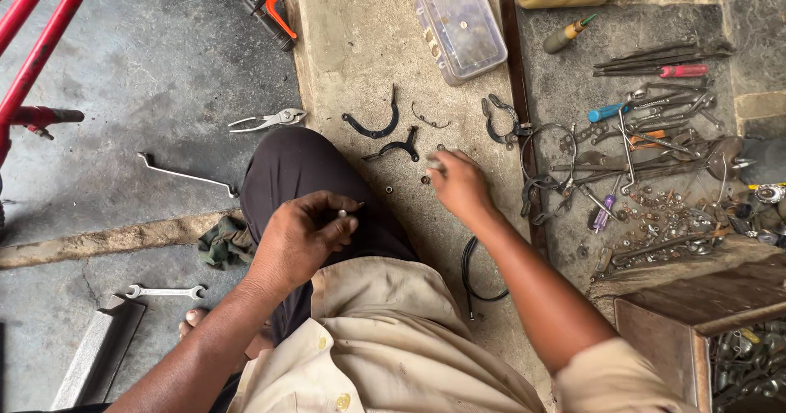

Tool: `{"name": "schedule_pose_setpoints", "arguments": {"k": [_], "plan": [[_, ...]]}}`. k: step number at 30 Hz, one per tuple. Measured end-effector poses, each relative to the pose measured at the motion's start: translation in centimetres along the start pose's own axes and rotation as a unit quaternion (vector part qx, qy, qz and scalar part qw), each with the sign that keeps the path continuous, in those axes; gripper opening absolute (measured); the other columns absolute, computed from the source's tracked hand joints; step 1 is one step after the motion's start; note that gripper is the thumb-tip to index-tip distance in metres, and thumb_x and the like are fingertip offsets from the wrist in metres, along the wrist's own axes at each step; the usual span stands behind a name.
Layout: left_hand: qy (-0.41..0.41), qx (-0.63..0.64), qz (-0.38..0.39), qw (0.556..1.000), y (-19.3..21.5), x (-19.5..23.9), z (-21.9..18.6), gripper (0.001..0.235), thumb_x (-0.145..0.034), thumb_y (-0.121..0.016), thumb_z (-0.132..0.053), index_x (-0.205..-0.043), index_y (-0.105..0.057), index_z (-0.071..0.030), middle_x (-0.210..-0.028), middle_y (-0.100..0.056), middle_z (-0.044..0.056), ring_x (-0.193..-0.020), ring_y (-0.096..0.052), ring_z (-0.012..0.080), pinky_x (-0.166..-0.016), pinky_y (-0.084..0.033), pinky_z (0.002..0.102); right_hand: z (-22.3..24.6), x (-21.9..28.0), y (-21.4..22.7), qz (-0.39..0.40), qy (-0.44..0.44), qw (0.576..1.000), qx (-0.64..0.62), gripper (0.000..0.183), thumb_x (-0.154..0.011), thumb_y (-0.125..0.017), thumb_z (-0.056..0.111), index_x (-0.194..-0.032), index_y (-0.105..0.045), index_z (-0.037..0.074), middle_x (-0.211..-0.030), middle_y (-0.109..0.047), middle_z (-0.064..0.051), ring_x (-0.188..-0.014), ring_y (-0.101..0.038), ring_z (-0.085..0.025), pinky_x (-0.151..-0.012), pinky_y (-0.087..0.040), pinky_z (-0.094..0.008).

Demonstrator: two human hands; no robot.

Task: The person is sitting on the floor repairing a red bicycle. They use a wrench to loosen a bolt on the frame, then pick up a brake cable and a metal rod. They thread the cable through the rod and use pliers to bend and secure the end of the cable.

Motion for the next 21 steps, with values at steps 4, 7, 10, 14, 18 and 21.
{"name": "schedule_pose_setpoints", "arguments": {"k": [4,7,10,14,18,21], "plan": [[0.016,0.018,-0.003,1.000,-0.2,0.8,-0.2,0.024,-0.091,-0.067,-0.015,-0.114,-0.074,-0.009,-0.091,-0.079,0.003,-0.073,-0.072,0.0074,-0.068,-0.061,0.023,2.5,-3.9,-1.8,-0.078,0.163,0.981,0.069,0.047,-0.084,-0.078,0.012,-0.129,-0.066,0.005,-0.102,-0.069,-0.021,-0.087,-0.070,-0.037,-0.074,-0.057,-0.046],[-0.148,-0.131,-0.084,0.977,0.7,1.8,-0.9,0.023,-0.089,-0.077,-0.017,-0.109,-0.078,-0.005,-0.089,-0.074,0.006,-0.070,-0.068,0.0124,-0.065,-0.054,0.028,4.0,-5.4,-2.4,-0.025,0.183,0.977,0.110,0.038,-0.084,-0.077,0.011,-0.121,-0.068,0.007,-0.099,-0.071,-0.019,-0.086,-0.070,-0.035,-0.075,-0.057,-0.046],[-0.247,-0.118,-0.176,0.946,1.9,2.4,-1.4,0.021,-0.091,-0.078,-0.019,-0.105,-0.076,-0.004,-0.089,-0.072,0.008,-0.077,-0.068,0.0142,-0.069,-0.055,0.029,5.1,-5.1,-1.0,0.029,0.096,0.992,0.079,0.025,-0.092,-0.071,0.009,-0.117,-0.068,0.010,-0.098,-0.072,-0.012,-0.085,-0.071,-0.027,-0.073,-0.058,-0.042],[0.001,0.075,-0.134,0.988,3.6,1.7,-1.3,0.022,-0.096,-0.070,-0.024,-0.096,-0.067,-0.002,-0.077,-0.072,0.006,-0.065,-0.067,0.0095,-0.062,-0.057,0.027,4.4,-2.7,1.6,0.107,-0.056,0.991,-0.053,0.019,-0.100,-0.058,0.008,-0.115,-0.067,0.015,-0.105,-0.073,-0.002,-0.075,-0.066,-0.021,-0.061,-0.053,-0.035],[0.024,0.107,-0.123,0.986,3.6,1.1,-1.3,0.018,-0.097,-0.067,-0.021,-0.098,-0.066,-0.003,-0.077,-0.071,0.005,-0.062,-0.064,0.0102,-0.059,-0.055,0.027,-0.6,-3.4,1.1,0.120,-0.058,0.980,-0.147,0.024,-0.098,-0.055,0.000,-0.110,-0.071,0.012,-0.108,-0.077,-0.007,-0.091,-0.071,-0.011,-0.073,-0.054,-0.026],[0.014,0.109,-0.099,0.989,3.4,0.6,-1.4,0.018,-0.096,-0.067,-0.019,-0.103,-0.069,-0.003,-0.077,-0.071,0.003,-0.062,-0.065,0.0089,-0.060,-0.055,0.025,-4.0,-4.5,-0.7,0.115,-0.093,0.960,-0.240,0.019,-0.102,-0.055,0.000,-0.112,-0.070,0.003,-0.110,-0.075,-0.017,-0.090,-0.069,-0.020,-0.077,-0.058,-0.030]]}}
Point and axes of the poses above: each hand's wrist, its own x-axis away from the middle knuckle, its own y-axis out of the back of the hand, z = x × y, the point moved 1 cm from there along -x, towards the middle knuckle
